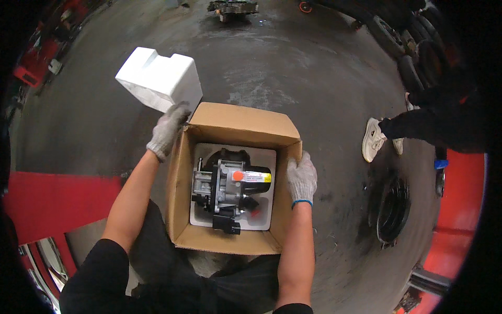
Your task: The person picks up a used car part from the floor, turns it over, and places it down. Then the person opens a cardboard box, removes the foam packaging, and lifts out a new car part.
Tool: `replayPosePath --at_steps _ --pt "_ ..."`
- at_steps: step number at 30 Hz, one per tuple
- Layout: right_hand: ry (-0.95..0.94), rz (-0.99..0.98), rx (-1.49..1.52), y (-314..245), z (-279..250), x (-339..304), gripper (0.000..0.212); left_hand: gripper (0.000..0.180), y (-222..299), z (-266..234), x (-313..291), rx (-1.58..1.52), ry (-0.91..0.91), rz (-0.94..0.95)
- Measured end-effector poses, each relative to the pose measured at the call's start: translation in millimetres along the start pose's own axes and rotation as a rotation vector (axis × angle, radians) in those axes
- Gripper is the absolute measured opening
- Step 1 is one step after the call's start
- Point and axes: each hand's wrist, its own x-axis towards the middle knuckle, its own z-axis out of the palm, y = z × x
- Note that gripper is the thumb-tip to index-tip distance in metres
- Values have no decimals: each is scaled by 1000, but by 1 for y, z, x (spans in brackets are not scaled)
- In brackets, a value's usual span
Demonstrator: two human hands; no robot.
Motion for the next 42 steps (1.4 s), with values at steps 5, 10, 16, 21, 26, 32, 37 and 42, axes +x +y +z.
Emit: replayPosePath --at_steps 5,10,16,21,26,32,37,42 --pt "21 12 1 -4 -3 -8 47 87 27 16 -22 390 -134 46" --pt "53 -25 40 1 -2 -9 49 93 31 13 -25 441 -158 35" --pt "104 -38 59 0 0 -11 48 94 27 15 -23 449 -143 45" --pt "107 -36 79 -8 -2 -15 48 91 27 16 -25 447 -132 49" --pt "90 -36 38 -6 -3 -13 51 80 23 20 -21 306 -60 6" --pt "95 -40 38 1 2 -8 51 76 19 19 -16 193 -46 -74" --pt "53 14 -32 -4 -3 -8 51 80 25 20 -18 185 -64 -130" --pt "43 35 -33 -12 -6 -11 50 77 29 21 -18 272 -48 -230"
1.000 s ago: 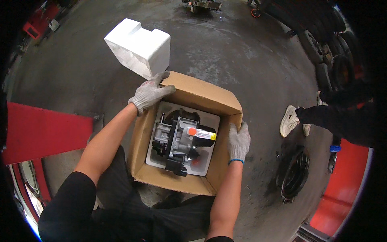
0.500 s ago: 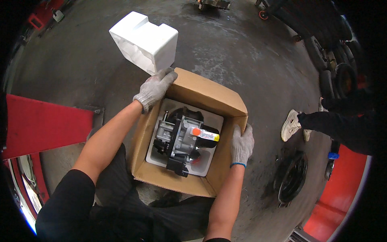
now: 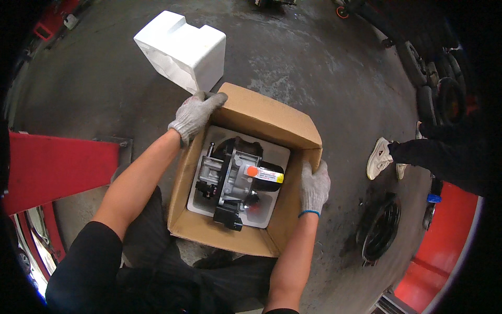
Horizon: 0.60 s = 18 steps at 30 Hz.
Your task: The person picks up a used car part from the floor, turns it over, and places it down. Then the person opens a cardboard box, removes the foam packaging, and lifts out a new car part.
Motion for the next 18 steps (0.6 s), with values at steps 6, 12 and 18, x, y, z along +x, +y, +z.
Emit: replayPosePath --at_steps 6,12,18 --pt "28 -30 -11 4 4 2 49 74 1 -2 0 -3 -58 93" --pt "11 -48 52 4 5 2 52 73 5 -3 -6 -48 -19 52" --pt "16 -32 -19 11 8 11 49 71 2 3 0 -108 9 45"
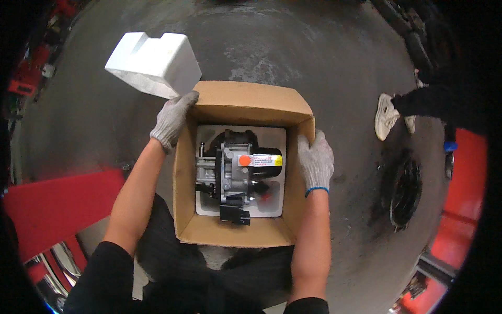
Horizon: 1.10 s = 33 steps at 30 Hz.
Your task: The person picks up a used car part from the floor, turns it over, and places it down. Then the person opens a cardboard box, removes the foam packaging, and lifts out a new car part.
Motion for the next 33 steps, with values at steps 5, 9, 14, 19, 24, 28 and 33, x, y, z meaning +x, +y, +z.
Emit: replayPosePath --at_steps 5,9,14,19,24,28,33 --pt "-29 33 35 -2 -4 0 46 68 -7 4 7 -11 -2 20" --pt "-22 29 43 -12 -11 -7 43 66 -24 3 22 -49 -30 8" --pt "-47 48 30 -9 -10 -6 43 68 -29 6 26 -55 1 43" --pt "-62 52 -17 -7 -10 -3 43 63 -22 8 20 -210 -29 10" --pt "-77 46 38 -5 -9 -1 44 63 -28 7 23 -216 -32 42" --pt "-133 73 46 -7 -15 -2 48 63 -3 8 3 164 154 143" --pt "106 -70 161 6 1 -1 53 55 4 23 -28 -28 391 845"
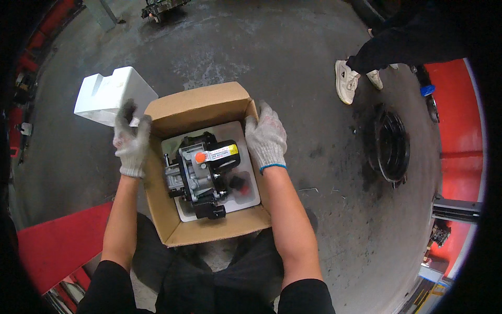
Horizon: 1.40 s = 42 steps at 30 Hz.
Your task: The person picks up a used car part from the floor, turns it over, and places it down. Then the person opens a cardboard box, removes the foam packaging, and lifts out a new car part.
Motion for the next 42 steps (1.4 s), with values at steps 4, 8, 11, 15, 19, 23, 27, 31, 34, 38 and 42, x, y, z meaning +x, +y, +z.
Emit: replayPosePath --at_steps 4,8,11,15,19,23,27,31,34,38,42 --pt "158 -68 85 3 0 -7 53 49 37 -3 -14 272 -570 267" --pt "312 -165 216 0 3 -10 49 85 61 4 -28 477 -1117 -38" --pt "431 -346 214 -9 2 -14 43 98 47 7 -46 519 -1062 137" --pt "364 -524 278 -20 -5 -20 34 95 47 16 -47 464 -1069 139" --pt "-43 -411 302 -28 -11 -31 33 90 42 22 -51 508 -1082 16" --pt "-302 -461 88 -19 10 -30 40 91 42 25 -50 530 -1104 24" --pt "-472 -313 36 -17 11 -31 34 89 45 24 -52 558 -1081 46" --pt "-486 -140 60 -13 18 -27 30 88 51 27 -51 637 -1073 38" --pt "-482 -122 47 -16 12 -27 33 88 48 27 -52 659 -1054 49" --pt "-442 -170 55 -12 16 -29 33 89 49 28 -50 668 -1059 52" --pt "-448 -174 46 -12 14 -29 28 90 54 28 -46 680 -1093 36"
